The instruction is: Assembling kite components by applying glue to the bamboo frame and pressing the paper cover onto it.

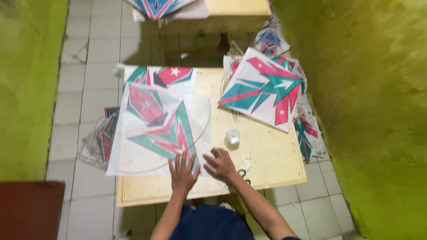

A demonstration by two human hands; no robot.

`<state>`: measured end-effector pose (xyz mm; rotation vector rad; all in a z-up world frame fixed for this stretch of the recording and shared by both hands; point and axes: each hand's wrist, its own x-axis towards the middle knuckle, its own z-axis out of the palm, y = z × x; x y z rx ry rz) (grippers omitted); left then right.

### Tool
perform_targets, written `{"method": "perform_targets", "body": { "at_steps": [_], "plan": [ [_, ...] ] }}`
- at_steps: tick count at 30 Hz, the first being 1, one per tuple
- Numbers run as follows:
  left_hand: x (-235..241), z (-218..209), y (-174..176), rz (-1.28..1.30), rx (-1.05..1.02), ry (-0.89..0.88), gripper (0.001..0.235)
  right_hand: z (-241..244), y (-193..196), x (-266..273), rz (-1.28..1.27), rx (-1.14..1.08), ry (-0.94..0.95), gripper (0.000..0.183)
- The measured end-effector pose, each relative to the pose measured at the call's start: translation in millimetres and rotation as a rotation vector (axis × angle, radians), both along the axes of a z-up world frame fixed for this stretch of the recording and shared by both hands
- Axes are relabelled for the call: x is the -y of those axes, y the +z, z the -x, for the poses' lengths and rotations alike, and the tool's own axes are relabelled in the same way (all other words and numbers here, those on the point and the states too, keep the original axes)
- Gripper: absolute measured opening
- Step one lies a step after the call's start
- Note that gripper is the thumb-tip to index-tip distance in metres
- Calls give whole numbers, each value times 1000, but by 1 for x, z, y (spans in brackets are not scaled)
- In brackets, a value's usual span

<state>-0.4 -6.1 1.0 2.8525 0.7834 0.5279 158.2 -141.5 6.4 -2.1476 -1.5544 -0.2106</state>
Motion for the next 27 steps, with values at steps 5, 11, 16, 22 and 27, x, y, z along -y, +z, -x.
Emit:
{"method": "perform_targets", "body": {
  "at_steps": [5,11,16,22,27],
  "plan": [
    [-2,0,0,-58,98,-36,53,4,39,-2,123,-156,-5,46],
    [-4,0,-8,-23,-12,-36,59,-1,32,1,114,-169,29,42],
    [-3,-1,-11,-56,0,-26,59,-7,14,3,-11,-94,96,32],
    [-4,-2,-9,14,-20,-25,58,-8,10,1,119,-108,15,46],
    [-4,-2,-9,-25,-3,-30,59,-8,10,4,13,-29,104,36]
  ]
}}
